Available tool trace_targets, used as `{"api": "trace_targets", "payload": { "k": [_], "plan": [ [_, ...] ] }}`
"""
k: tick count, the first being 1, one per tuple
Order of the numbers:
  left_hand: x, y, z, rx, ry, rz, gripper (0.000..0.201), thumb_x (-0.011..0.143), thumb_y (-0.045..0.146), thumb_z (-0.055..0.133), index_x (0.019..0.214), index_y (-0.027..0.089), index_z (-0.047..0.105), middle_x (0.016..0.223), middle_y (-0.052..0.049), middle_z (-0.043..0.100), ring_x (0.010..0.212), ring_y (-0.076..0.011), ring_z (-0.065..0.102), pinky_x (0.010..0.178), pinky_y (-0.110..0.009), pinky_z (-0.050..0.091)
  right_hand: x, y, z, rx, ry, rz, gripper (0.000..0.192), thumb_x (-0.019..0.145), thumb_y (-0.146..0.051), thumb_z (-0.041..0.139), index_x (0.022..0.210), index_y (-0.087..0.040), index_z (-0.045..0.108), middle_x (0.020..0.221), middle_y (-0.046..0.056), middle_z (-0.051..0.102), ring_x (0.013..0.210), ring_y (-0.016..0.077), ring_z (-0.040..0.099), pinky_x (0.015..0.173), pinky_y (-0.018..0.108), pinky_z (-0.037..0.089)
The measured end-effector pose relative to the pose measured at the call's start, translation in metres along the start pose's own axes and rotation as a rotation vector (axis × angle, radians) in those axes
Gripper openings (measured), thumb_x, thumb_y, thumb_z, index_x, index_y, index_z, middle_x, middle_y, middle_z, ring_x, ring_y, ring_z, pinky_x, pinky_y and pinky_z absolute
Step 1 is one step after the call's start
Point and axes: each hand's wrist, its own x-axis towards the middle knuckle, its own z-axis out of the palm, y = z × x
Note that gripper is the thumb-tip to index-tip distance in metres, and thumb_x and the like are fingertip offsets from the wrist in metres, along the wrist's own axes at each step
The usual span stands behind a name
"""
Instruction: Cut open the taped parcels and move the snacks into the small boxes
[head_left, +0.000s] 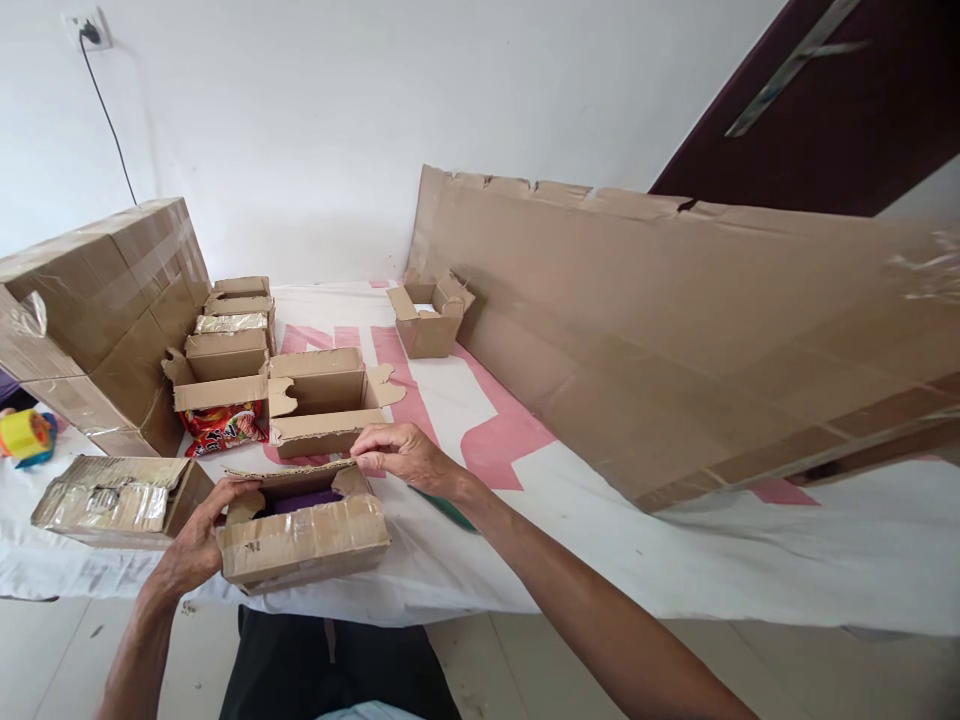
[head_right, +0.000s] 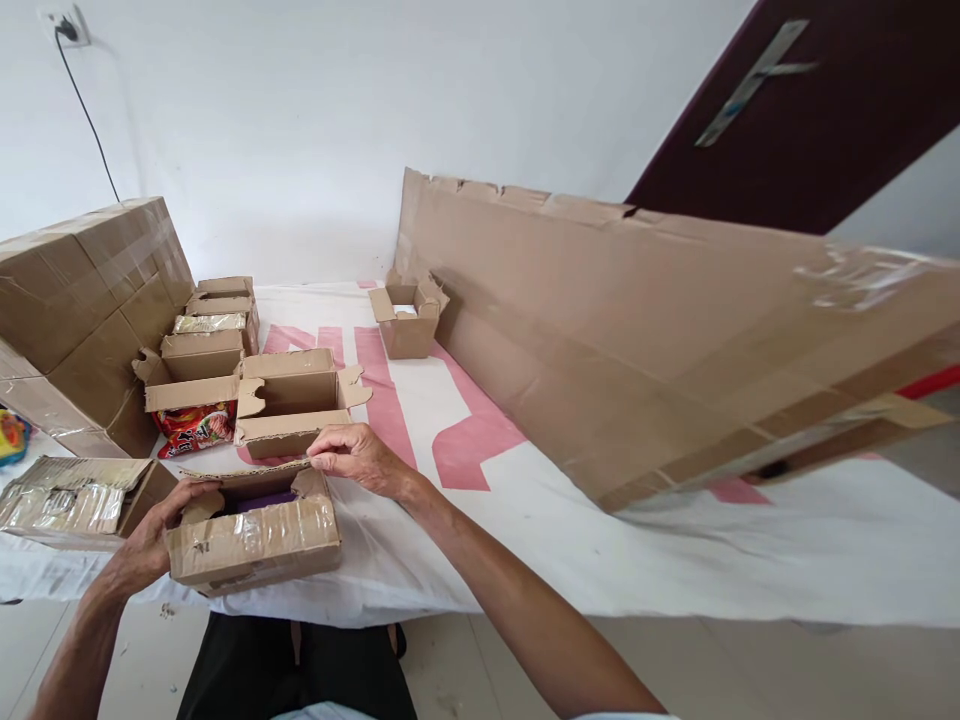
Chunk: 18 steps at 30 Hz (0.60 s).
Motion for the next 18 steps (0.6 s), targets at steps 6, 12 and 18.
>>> {"api": "trace_targets", "payload": {
  "k": [6, 12, 18],
  "plan": [
    [0.001, 0.01, -0.002, 0.0, -0.032, -0.03, 0.053, 0.087, 0.028, 0.078, 0.138, 0.024, 0.069, 0.145, -0.015, 0.063, 0.136, -0.0343, 0.059, 0.109, -0.045, 0.055, 0.0, 0.023, 0.023, -0.285, 0.201, -0.297, 0.029, 0.104, -0.034, 0.056, 0.077, -0.024, 0.064, 0.075, 0.003, 0.064, 0.069, 0.0174, 0.06, 0.067, 0.032, 0.051],
    [0.001, 0.015, -0.002, 0.012, -0.04, -0.018, 0.051, 0.089, 0.029, 0.076, 0.138, 0.023, 0.069, 0.138, -0.014, 0.067, 0.129, -0.0319, 0.064, 0.112, -0.046, 0.054, -0.001, 0.037, 0.029, -0.345, 0.254, -0.343, 0.03, 0.107, -0.036, 0.051, 0.079, -0.025, 0.059, 0.076, 0.003, 0.06, 0.068, 0.0183, 0.057, 0.066, 0.032, 0.049],
    [0.0, 0.012, 0.001, -0.019, -0.038, 0.002, 0.048, 0.09, 0.03, 0.076, 0.137, 0.024, 0.07, 0.146, -0.015, 0.063, 0.138, -0.0352, 0.058, 0.113, -0.046, 0.053, -0.008, 0.026, 0.016, -0.476, 0.091, -0.377, 0.033, 0.11, -0.032, 0.046, 0.084, -0.024, 0.064, 0.079, 0.004, 0.062, 0.069, 0.0172, 0.058, 0.064, 0.03, 0.048]
  ]
}}
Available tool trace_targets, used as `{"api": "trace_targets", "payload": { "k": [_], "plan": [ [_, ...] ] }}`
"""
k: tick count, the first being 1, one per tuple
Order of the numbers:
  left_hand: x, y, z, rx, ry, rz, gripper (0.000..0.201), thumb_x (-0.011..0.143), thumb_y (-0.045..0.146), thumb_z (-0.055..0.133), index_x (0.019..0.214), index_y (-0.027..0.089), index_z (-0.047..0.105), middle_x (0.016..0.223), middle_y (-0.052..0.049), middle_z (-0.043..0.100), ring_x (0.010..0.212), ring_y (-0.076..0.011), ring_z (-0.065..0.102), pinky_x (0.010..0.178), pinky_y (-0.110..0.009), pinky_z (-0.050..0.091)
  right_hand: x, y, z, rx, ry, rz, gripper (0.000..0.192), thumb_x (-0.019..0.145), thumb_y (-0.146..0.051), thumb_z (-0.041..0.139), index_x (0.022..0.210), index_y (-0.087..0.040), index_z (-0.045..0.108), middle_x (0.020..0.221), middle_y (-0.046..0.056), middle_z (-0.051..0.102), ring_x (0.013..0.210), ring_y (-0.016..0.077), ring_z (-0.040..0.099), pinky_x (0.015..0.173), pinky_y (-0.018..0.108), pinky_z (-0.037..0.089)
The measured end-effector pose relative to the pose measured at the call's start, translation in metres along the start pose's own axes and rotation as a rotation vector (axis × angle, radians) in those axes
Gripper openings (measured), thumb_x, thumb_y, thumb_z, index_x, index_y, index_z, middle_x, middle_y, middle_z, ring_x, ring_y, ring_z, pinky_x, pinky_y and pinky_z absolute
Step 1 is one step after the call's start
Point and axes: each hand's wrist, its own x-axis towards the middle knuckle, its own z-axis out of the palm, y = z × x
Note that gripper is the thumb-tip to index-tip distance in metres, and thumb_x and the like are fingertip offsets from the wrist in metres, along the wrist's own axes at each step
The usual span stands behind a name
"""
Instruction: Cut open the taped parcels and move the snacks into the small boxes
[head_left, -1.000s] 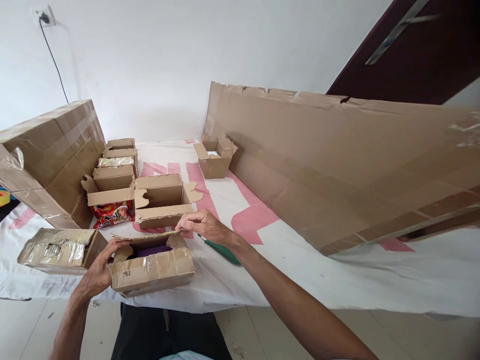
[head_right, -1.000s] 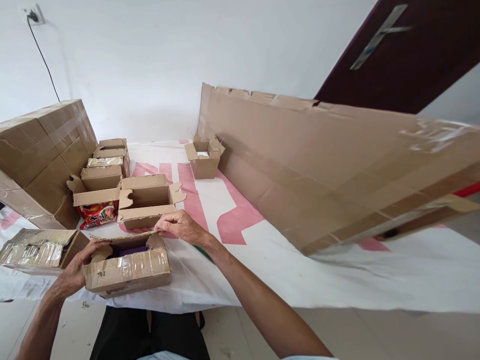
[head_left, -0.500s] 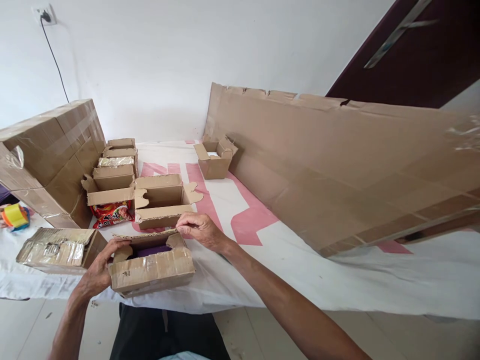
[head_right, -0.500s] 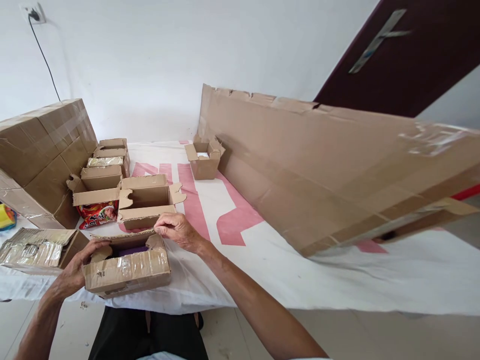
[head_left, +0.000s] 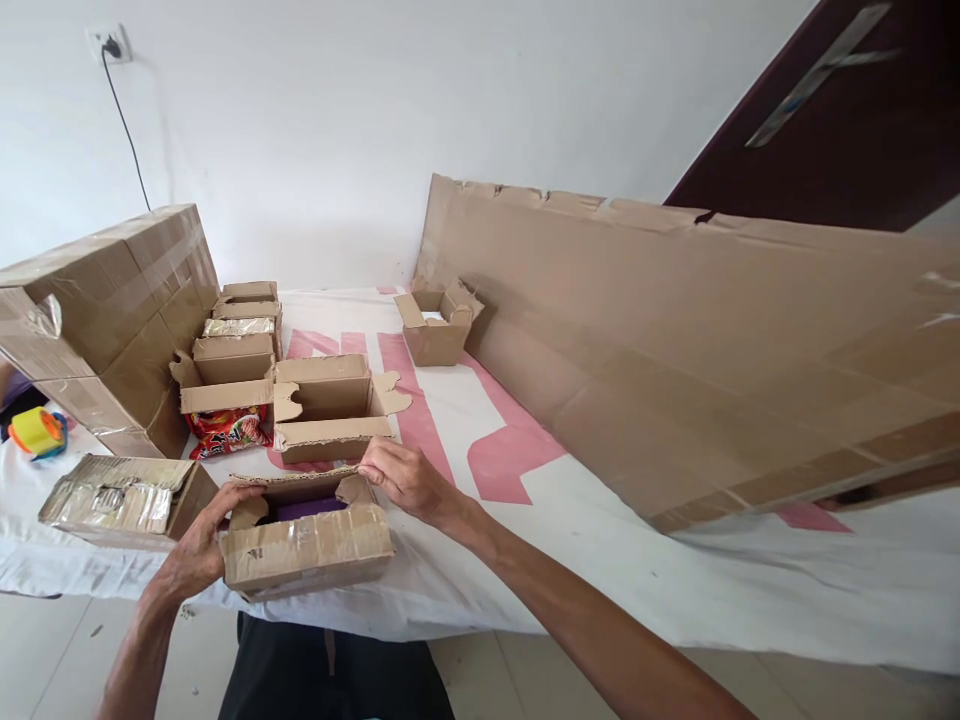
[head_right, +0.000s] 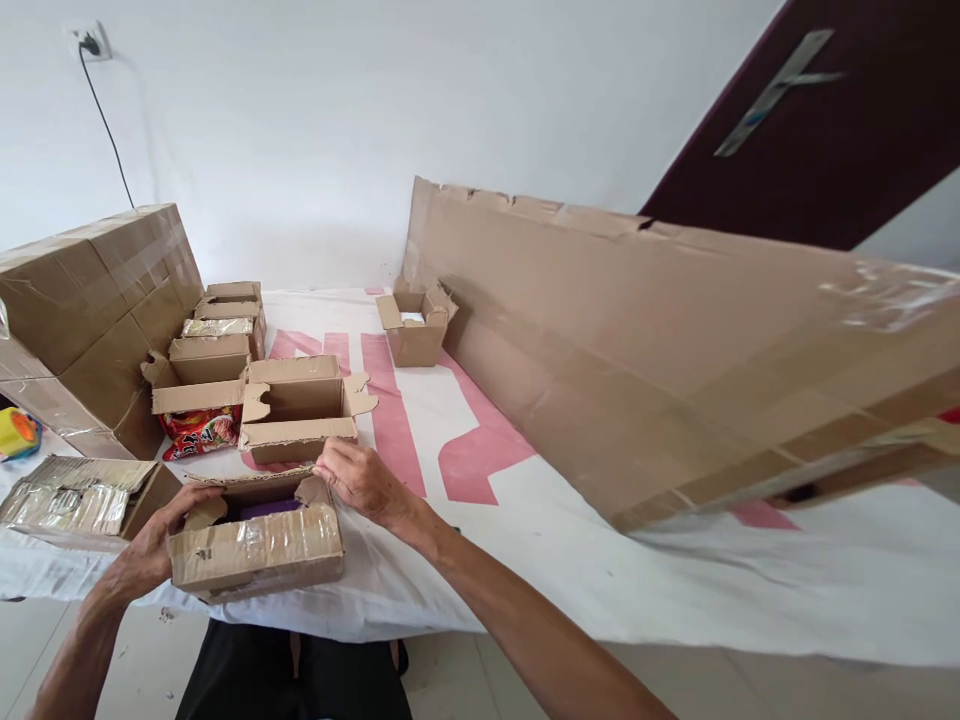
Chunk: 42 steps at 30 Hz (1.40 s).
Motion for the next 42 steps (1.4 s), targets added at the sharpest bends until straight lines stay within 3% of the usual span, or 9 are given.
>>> {"api": "trace_targets", "payload": {
  "k": [7, 13, 17, 22, 29, 33, 36, 39, 42],
  "plan": [
    [-0.008, -0.001, 0.004, 0.012, 0.005, 0.024, 0.049, 0.092, 0.027, 0.073, 0.14, 0.026, 0.067, 0.145, -0.014, 0.063, 0.135, -0.0339, 0.06, 0.114, -0.046, 0.051, 0.0, -0.001, -0.011, -0.185, -0.052, -0.121, 0.035, 0.11, -0.032, 0.048, 0.081, -0.024, 0.067, 0.071, 0.003, 0.063, 0.064, 0.0173, 0.056, 0.057, 0.031, 0.041],
    [-0.013, 0.001, 0.009, -0.012, 0.028, 0.052, 0.046, 0.092, 0.026, 0.074, 0.138, 0.026, 0.068, 0.144, -0.015, 0.062, 0.137, -0.0327, 0.058, 0.115, -0.045, 0.05, 0.019, 0.005, -0.026, -0.051, -0.024, -0.082, 0.037, 0.112, -0.038, 0.04, 0.102, -0.023, 0.072, 0.093, 0.008, 0.073, 0.088, 0.0231, 0.068, 0.079, 0.036, 0.053],
    [-0.017, 0.005, 0.011, -0.028, 0.024, 0.095, 0.047, 0.091, 0.025, 0.075, 0.137, 0.024, 0.068, 0.144, -0.016, 0.062, 0.138, -0.0334, 0.057, 0.118, -0.048, 0.048, 0.038, 0.025, -0.02, -0.407, -0.228, -0.048, 0.023, 0.102, -0.034, 0.063, 0.119, -0.02, 0.07, 0.117, 0.013, 0.074, 0.106, 0.0286, 0.066, 0.09, 0.04, 0.048],
    [-0.023, 0.001, 0.014, -0.07, 0.034, 0.091, 0.052, 0.09, 0.021, 0.073, 0.142, 0.024, 0.067, 0.141, -0.015, 0.063, 0.139, -0.0326, 0.056, 0.122, -0.048, 0.045, 0.045, 0.05, -0.007, -0.79, -0.4, 0.084, 0.016, 0.096, -0.012, 0.058, 0.096, -0.02, 0.071, 0.09, 0.007, 0.075, 0.086, 0.023, 0.063, 0.085, 0.036, 0.035],
    [-0.001, 0.002, 0.038, -0.089, 0.038, 0.079, 0.044, 0.095, 0.02, 0.066, 0.139, 0.029, 0.066, 0.139, -0.011, 0.061, 0.134, -0.0275, 0.058, 0.116, -0.041, 0.048, 0.035, 0.062, -0.014, -0.919, -0.215, 0.207, 0.026, 0.097, -0.007, 0.046, 0.096, -0.014, 0.07, 0.093, 0.016, 0.072, 0.091, 0.0294, 0.06, 0.087, 0.042, 0.032],
    [0.012, 0.011, 0.043, -0.019, 0.018, 0.013, 0.03, 0.099, 0.026, 0.06, 0.127, 0.026, 0.072, 0.141, -0.012, 0.061, 0.132, -0.0275, 0.06, 0.108, -0.038, 0.054, 0.022, 0.065, -0.016, -0.879, -0.18, 0.15, 0.025, 0.098, -0.016, 0.056, 0.117, -0.015, 0.071, 0.112, 0.015, 0.074, 0.103, 0.0306, 0.063, 0.095, 0.043, 0.038],
    [0.014, 0.026, 0.019, 0.208, 0.086, -0.04, 0.021, 0.1, 0.027, 0.057, 0.109, 0.024, 0.076, 0.142, -0.012, 0.062, 0.128, -0.0275, 0.064, 0.104, -0.038, 0.056, 0.006, 0.063, -0.02, -0.753, -0.028, 0.032, 0.035, 0.1, -0.025, 0.06, 0.133, -0.016, 0.067, 0.129, 0.017, 0.07, 0.116, 0.0323, 0.062, 0.104, 0.047, 0.043],
    [0.023, 0.047, -0.021, 0.551, 0.121, -0.059, 0.021, 0.099, 0.023, 0.053, 0.105, 0.024, 0.074, 0.129, -0.01, 0.069, 0.112, -0.0257, 0.071, 0.101, -0.039, 0.056, -0.018, 0.055, -0.022, -0.578, 0.24, 0.022, 0.03, 0.103, -0.029, 0.058, 0.129, -0.018, 0.068, 0.123, 0.015, 0.072, 0.115, 0.0313, 0.065, 0.103, 0.047, 0.049],
    [0.058, 0.06, -0.052, 0.949, -0.092, -0.147, 0.026, 0.096, 0.026, 0.058, 0.117, 0.026, 0.073, 0.123, -0.01, 0.072, 0.112, -0.0303, 0.071, 0.099, -0.043, 0.056, -0.046, 0.047, -0.011, -0.394, 0.454, 0.118, 0.019, 0.105, -0.027, 0.056, 0.115, -0.021, 0.071, 0.107, 0.011, 0.075, 0.102, 0.0266, 0.07, 0.092, 0.04, 0.056]
  ]
}}
